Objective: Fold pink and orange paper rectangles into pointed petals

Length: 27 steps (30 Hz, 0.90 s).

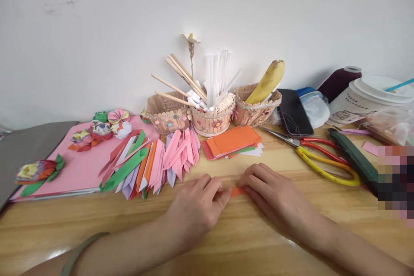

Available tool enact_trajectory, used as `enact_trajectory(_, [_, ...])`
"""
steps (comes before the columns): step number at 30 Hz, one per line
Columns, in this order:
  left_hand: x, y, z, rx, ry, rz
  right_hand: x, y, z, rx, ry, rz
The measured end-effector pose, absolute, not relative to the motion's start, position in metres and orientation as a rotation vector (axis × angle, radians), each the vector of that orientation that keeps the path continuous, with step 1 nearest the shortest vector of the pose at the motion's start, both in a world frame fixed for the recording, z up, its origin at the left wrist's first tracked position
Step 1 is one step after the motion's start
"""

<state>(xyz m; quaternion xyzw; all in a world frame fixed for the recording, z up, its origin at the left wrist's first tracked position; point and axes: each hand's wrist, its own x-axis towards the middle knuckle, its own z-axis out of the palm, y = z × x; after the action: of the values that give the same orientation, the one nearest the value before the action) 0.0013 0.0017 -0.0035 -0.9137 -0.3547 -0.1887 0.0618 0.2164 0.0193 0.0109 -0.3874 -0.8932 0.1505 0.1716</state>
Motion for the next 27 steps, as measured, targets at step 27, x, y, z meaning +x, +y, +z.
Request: enact_trajectory(27, [0.009,-0.001,0.007,-2.861,-1.053,-1.025,0.209,0.006,0.023,-0.746,-2.591,0.318])
